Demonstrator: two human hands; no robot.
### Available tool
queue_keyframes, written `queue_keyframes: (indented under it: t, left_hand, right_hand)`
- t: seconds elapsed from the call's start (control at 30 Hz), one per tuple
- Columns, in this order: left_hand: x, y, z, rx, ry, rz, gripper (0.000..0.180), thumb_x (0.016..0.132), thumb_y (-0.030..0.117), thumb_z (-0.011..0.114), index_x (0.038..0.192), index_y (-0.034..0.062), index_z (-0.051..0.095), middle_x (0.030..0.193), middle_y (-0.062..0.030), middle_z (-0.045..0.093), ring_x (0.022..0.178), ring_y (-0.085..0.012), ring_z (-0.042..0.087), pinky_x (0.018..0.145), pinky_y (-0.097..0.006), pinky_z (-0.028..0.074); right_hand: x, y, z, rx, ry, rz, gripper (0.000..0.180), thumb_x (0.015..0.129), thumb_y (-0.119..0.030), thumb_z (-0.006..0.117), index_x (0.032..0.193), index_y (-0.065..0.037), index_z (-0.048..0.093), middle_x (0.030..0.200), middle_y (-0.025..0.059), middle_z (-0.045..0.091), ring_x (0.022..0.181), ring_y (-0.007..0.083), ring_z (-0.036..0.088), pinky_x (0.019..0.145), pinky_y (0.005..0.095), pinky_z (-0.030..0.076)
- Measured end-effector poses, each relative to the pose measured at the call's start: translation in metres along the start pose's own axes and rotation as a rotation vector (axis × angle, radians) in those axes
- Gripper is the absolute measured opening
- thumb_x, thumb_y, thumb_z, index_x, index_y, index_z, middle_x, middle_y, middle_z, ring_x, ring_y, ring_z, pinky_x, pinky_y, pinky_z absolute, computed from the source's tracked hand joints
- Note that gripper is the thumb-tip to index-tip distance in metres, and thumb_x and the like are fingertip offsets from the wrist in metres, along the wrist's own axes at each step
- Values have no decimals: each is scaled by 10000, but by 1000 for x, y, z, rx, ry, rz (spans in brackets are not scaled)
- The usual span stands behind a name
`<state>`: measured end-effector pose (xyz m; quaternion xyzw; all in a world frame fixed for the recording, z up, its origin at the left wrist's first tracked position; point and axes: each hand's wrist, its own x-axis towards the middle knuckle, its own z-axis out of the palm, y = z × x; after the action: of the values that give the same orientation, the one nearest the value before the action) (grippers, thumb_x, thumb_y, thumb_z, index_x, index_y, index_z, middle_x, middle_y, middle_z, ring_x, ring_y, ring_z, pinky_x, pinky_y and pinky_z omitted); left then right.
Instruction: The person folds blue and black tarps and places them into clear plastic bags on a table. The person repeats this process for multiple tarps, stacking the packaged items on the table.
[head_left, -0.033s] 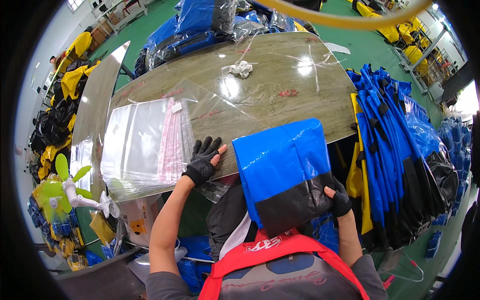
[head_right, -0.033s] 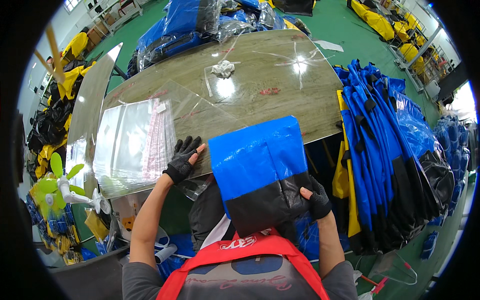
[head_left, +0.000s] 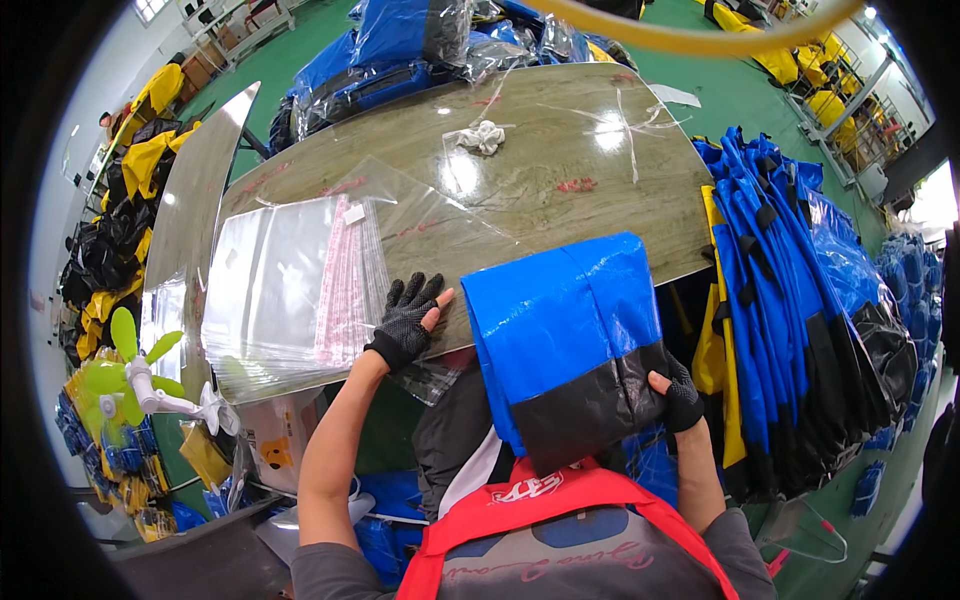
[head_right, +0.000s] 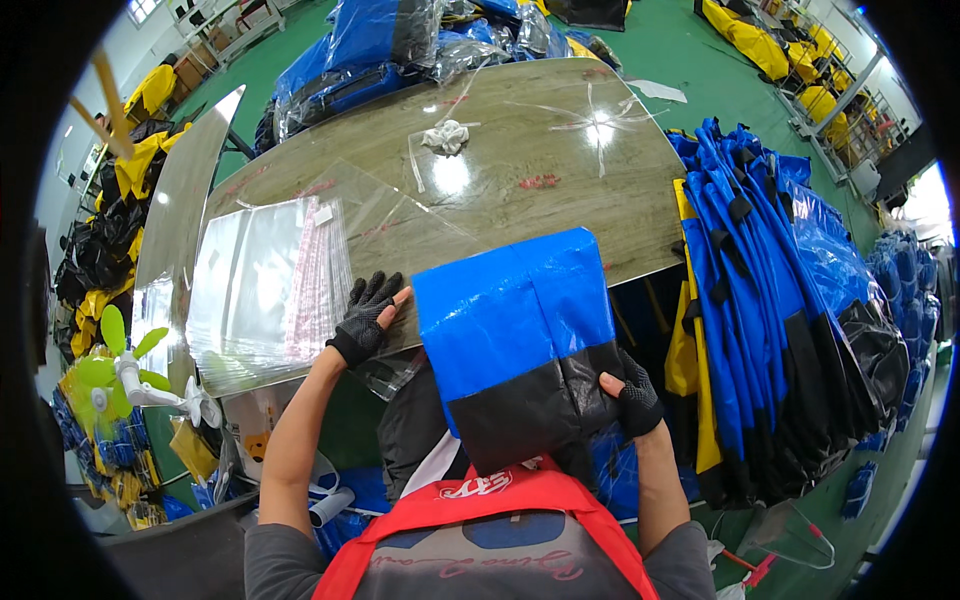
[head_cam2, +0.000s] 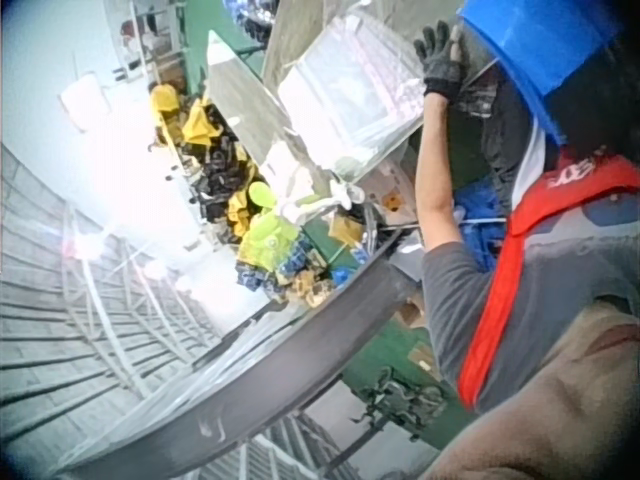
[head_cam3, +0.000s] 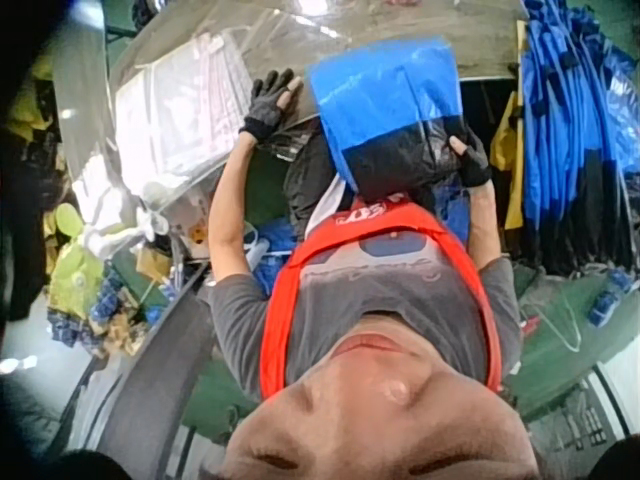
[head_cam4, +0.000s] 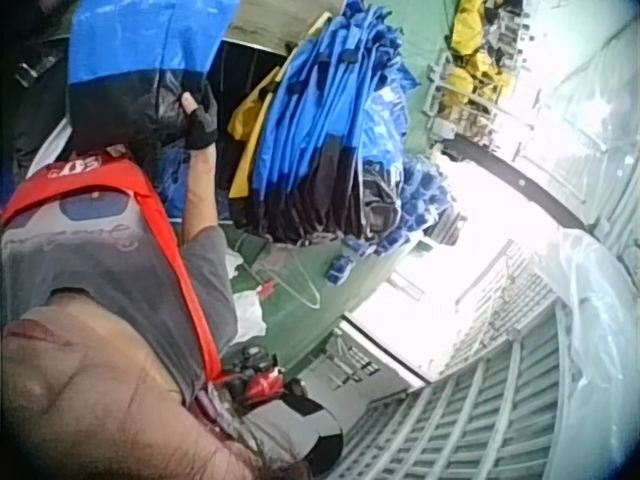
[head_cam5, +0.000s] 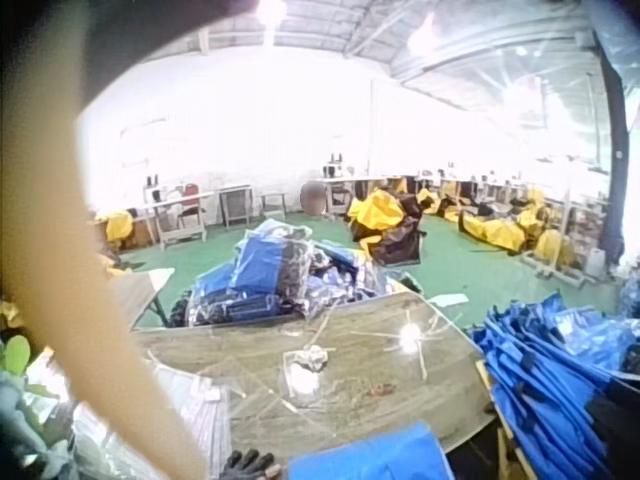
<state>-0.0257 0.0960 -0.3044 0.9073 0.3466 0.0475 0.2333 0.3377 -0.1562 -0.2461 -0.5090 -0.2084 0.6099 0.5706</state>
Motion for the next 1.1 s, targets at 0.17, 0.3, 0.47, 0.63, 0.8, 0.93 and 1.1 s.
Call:
queue_keyframes:
  t: [0.17, 0.3, 0.47, 0.63, 0.8, 0.93, 1.1]
  left_hand:
    - [0, -1, -17, -381, 77, -15, 547, 1014, 426, 225, 1414, 125, 443, 1484, -133, 375, 1415, -306, 251, 1163, -429, 97]
    - [-3, 34, -52, -247, -73, 138, 535, 965, 428, 392, 1387, 106, 464, 1426, -163, 443, 1361, -327, 349, 1150, -452, 174]
    - [-36, 68, -51, 0, -23, 206, 533, 898, 384, 572, 1346, 106, 494, 1361, -167, 502, 1284, -358, 435, 1125, -482, 247]
    - [-39, 87, -54, 91, 39, 184, 506, 877, 327, 594, 1302, 63, 516, 1334, -184, 516, 1270, -370, 440, 1113, -496, 259]
    - [-77, 88, -29, 89, 185, -65, 533, 881, 304, 598, 1328, 35, 488, 1372, -188, 486, 1311, -391, 400, 1126, -512, 231]
    - [-87, 87, -2, 84, 284, -123, 533, 890, 284, 588, 1345, 31, 474, 1395, -191, 465, 1321, -412, 382, 1128, -522, 220]
    - [-80, 91, 16, 4, 475, -185, 496, 917, 268, 564, 1335, 14, 475, 1404, -228, 434, 1329, -419, 366, 1123, -489, 238]
  right_hand:
    - [8, 11, 9, -77, -77, 113, 667, 778, -218, 735, 1348, -7, 461, 1222, 131, 582, 1120, 237, 559, 990, 347, 435]
    - [7, 101, 32, -494, -123, -29, 809, 759, -335, 784, 1393, -2, 409, 1326, 177, 508, 1252, 277, 461, 1046, 378, 378]
    - [96, 57, 30, -501, -19, -526, 498, 852, -320, 706, 1192, 12, 556, 1151, 113, 612, 1029, 203, 581, 906, 340, 461]
    - [201, 1, 107, -939, -293, 101, 535, 794, -485, 702, 1032, -6, 669, 882, 124, 687, 806, 207, 632, 752, 317, 488]
    - [198, 2, 88, -738, -429, 194, 398, 848, -416, 676, 1006, -51, 673, 915, 54, 668, 879, 145, 593, 776, 295, 471]
    - [142, 14, 90, -399, -366, 258, 602, 824, -423, 705, 1244, -26, 536, 1137, 117, 611, 1080, 180, 545, 892, 303, 454]
    - [156, 71, 65, -628, -138, -19, 644, 731, -396, 788, 1128, 81, 616, 1040, 212, 674, 962, 269, 641, 860, 350, 502]
